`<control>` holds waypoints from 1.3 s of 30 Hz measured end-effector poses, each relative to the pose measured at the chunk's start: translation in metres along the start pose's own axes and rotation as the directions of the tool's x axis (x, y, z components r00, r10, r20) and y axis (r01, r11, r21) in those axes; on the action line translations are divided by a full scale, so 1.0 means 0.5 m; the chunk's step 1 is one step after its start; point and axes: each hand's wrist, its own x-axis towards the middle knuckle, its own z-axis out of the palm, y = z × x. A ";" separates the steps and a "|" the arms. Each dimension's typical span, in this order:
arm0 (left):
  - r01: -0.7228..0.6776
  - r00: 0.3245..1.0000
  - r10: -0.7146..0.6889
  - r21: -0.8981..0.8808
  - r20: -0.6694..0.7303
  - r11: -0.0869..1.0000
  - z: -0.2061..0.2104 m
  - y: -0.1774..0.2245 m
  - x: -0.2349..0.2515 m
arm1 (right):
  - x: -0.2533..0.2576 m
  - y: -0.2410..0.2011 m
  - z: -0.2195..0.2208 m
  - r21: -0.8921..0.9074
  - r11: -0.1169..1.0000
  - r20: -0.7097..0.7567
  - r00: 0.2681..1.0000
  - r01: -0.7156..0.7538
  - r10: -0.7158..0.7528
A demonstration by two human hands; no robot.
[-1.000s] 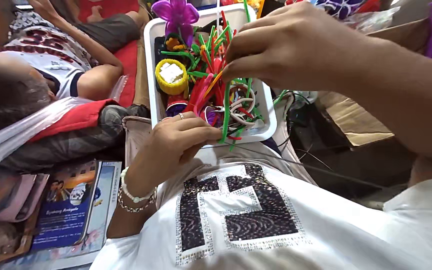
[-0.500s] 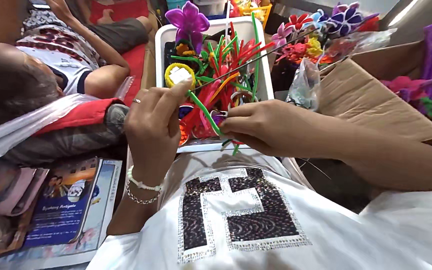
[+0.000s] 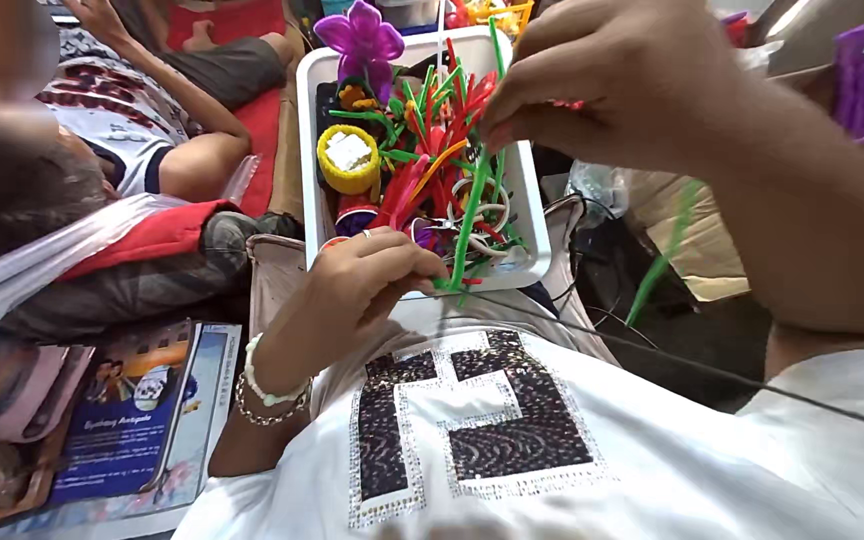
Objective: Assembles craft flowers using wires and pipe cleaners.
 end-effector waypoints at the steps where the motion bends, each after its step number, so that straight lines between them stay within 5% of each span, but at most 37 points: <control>1: -0.011 1.000 0.009 -0.074 -0.029 0.997 0.003 0.002 0.001 | 0.003 0.007 0.024 0.035 0.999 -0.008 1.000 0.004 -0.004; 4: -0.020 0.978 -0.017 -0.177 -0.206 0.984 0.015 0.005 0.003 | 0.003 0.016 0.112 0.184 0.983 -0.025 0.999 -0.022 0.027; 10: 0.114 0.834 -0.158 -0.115 -0.529 0.987 0.026 0.001 0.002 | -0.005 -0.050 0.236 0.435 0.896 0.062 0.995 -0.094 0.074; 20: 0.215 0.838 -0.180 0.009 -0.515 0.977 0.015 -0.004 0.002 | -0.039 -0.105 0.181 0.357 0.933 0.184 0.983 -0.048 -0.020; 28: 0.301 0.844 -0.268 -0.004 -0.464 0.954 0.022 -0.007 0.002 | -0.048 -0.091 0.110 0.214 0.953 0.166 0.970 -0.213 0.179; 35: 0.288 0.866 -0.312 -0.121 -0.390 0.950 0.044 0.000 0.007 | -0.016 -0.100 0.177 0.626 0.775 -0.220 0.935 -0.084 0.279; 39: 0.296 0.853 -0.321 -0.125 -0.412 0.947 0.042 0.008 0.003 | -0.008 -0.113 0.216 0.772 0.635 -0.280 0.874 -0.040 0.396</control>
